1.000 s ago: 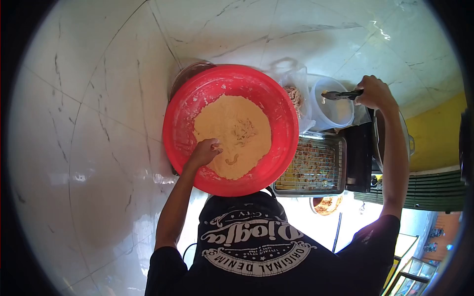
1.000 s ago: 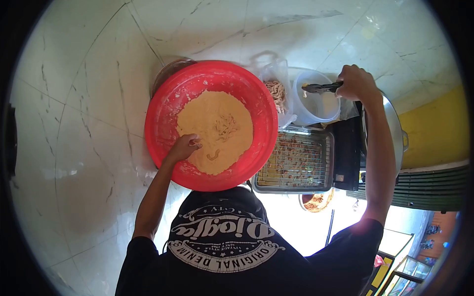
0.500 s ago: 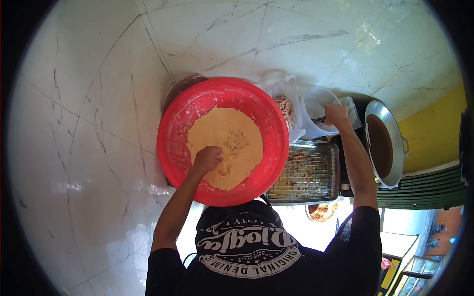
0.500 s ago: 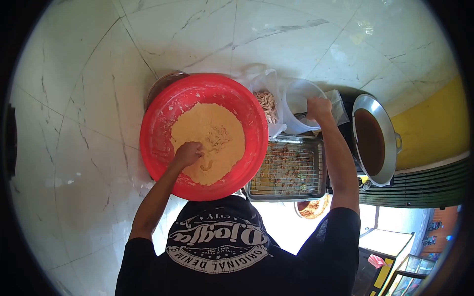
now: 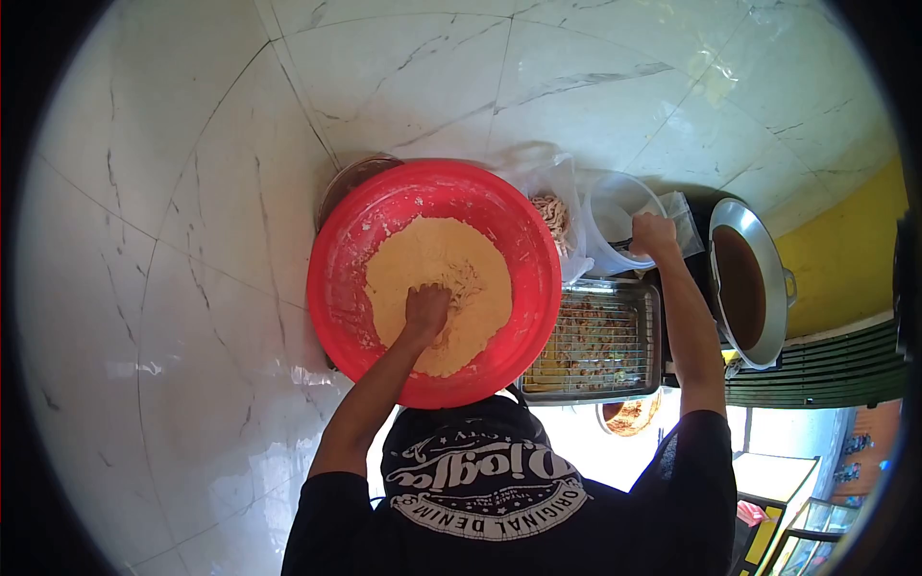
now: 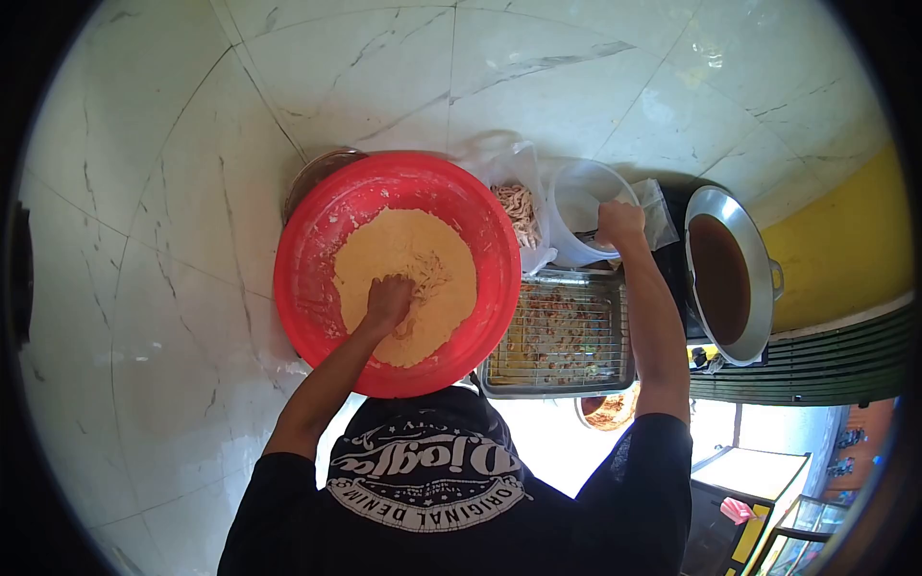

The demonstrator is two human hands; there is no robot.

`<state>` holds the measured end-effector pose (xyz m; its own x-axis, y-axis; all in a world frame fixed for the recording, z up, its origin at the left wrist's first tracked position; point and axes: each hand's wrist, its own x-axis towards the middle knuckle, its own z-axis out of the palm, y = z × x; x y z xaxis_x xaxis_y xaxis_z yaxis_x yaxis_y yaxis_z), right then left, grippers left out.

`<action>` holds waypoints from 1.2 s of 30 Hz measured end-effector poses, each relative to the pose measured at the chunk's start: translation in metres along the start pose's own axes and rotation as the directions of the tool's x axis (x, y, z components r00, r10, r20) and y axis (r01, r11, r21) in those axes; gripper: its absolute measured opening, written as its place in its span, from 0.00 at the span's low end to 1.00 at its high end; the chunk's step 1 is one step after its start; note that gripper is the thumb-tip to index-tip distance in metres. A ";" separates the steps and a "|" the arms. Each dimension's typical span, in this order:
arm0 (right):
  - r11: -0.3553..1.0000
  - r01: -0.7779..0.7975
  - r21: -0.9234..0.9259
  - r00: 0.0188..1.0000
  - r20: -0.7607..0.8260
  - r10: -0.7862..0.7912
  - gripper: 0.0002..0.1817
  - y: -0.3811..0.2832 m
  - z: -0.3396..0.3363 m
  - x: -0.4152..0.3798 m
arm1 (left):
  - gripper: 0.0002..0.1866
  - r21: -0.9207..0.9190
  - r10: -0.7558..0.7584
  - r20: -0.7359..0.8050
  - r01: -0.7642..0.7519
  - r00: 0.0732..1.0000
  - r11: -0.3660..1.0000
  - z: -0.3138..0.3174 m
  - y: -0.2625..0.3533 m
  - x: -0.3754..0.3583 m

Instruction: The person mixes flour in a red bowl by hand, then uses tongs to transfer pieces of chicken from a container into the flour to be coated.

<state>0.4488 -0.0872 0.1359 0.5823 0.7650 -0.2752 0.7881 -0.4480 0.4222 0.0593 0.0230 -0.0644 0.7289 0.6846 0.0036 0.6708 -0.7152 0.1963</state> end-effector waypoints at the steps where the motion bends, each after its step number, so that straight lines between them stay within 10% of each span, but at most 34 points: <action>1: 1.000 -0.002 0.022 1.000 -0.007 0.002 0.15 0.001 0.002 -0.002 | 0.07 -0.035 0.000 0.085 0.003 0.996 0.999 -0.006 -0.001 -0.001; 8: 0.996 -0.067 0.059 0.998 0.020 0.066 0.17 0.018 -0.025 -0.011 | 0.14 -0.428 -0.116 0.168 0.179 0.979 0.886 -0.061 -0.002 -0.010; 24: 0.993 -0.074 0.095 0.990 -0.116 0.085 0.19 0.030 -0.022 -0.016 | 0.09 -0.647 -0.111 0.177 0.201 0.978 0.736 -0.038 -0.012 -0.003; 26: 0.991 -0.075 0.108 0.988 -0.124 0.088 0.20 0.030 -0.024 -0.021 | 0.07 -0.862 -0.094 0.219 0.238 0.971 0.448 -0.037 -0.007 -0.003; 36: 0.987 -0.050 0.154 0.984 -0.164 0.075 0.17 0.025 -0.032 -0.040 | 0.08 -0.668 -0.113 0.152 0.186 0.982 0.720 -0.050 0.002 0.003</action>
<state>0.4385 -0.1140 0.1853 0.5992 0.7947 -0.0975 0.7796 -0.5513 0.2972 0.0563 0.0307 -0.0155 0.6605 0.7320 -0.1673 0.5273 -0.2935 0.7973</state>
